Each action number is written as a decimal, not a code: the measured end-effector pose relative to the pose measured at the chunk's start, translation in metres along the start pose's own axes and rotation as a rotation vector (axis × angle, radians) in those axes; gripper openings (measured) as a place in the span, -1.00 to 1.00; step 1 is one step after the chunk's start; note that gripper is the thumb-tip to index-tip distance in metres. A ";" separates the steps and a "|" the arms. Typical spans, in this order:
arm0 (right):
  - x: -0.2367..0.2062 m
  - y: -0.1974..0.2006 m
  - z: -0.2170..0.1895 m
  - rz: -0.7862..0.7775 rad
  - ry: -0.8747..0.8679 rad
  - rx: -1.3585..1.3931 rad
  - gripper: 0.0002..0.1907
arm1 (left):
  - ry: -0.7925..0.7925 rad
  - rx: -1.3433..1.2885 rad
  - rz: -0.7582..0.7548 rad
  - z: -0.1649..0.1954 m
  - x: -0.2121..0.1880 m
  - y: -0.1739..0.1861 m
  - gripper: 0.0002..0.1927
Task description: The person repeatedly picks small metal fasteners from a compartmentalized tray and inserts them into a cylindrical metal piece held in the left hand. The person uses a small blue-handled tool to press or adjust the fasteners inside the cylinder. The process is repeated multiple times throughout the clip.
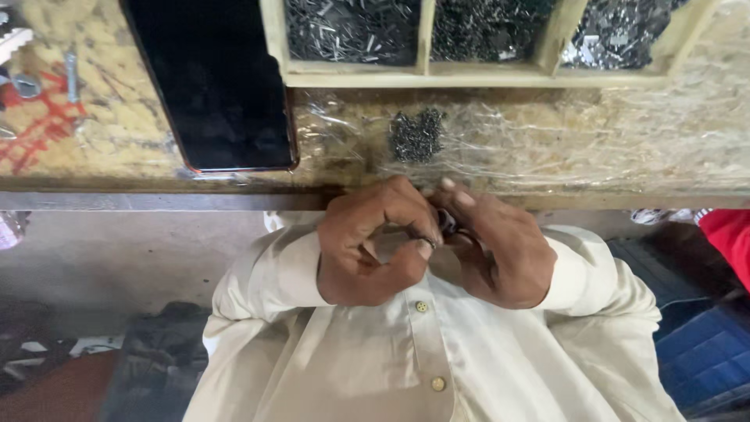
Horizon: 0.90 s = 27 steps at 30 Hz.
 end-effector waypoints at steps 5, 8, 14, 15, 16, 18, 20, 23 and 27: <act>0.005 0.019 0.001 -0.028 -0.079 0.150 -0.62 | 0.175 -0.357 -0.040 -0.014 0.004 -0.009 -0.92; 0.008 0.024 -0.002 0.054 -0.021 0.185 -0.61 | 0.088 0.037 -0.110 -0.008 0.006 -0.014 -0.92; 0.021 0.017 -0.027 0.105 0.425 -0.261 -0.56 | 0.145 0.106 -0.038 -0.008 0.007 -0.010 -0.91; 0.019 0.015 -0.033 0.160 0.493 -0.355 -0.53 | 0.148 0.131 -0.051 -0.008 0.007 -0.011 -0.91; 0.018 0.012 -0.036 0.150 0.549 -0.460 -0.55 | 0.148 0.154 -0.066 -0.007 0.007 -0.011 -0.91; 0.013 0.004 -0.041 0.130 0.659 -0.659 -0.57 | 0.160 0.162 -0.082 -0.007 0.006 -0.011 -0.92; 0.016 0.013 -0.027 0.006 0.452 -0.379 -0.59 | 0.176 0.122 -0.089 -0.007 0.005 -0.009 -0.92; 0.018 0.012 -0.007 -0.084 -0.014 0.064 -0.51 | 0.116 0.077 -0.034 0.002 0.005 -0.002 -0.95; 0.014 -0.011 0.011 -0.318 -0.335 0.089 -0.66 | 0.259 0.032 -0.036 -0.001 0.001 0.001 -0.94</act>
Point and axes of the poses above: each hand's wrist, its own x-axis towards the middle knuckle, its own y-axis out of the back of the hand, z = x × y, the point moved 8 cm from there along x, towards the middle knuckle, and after that the axes turned 2 degrees about -x, right-handed, at the moved point
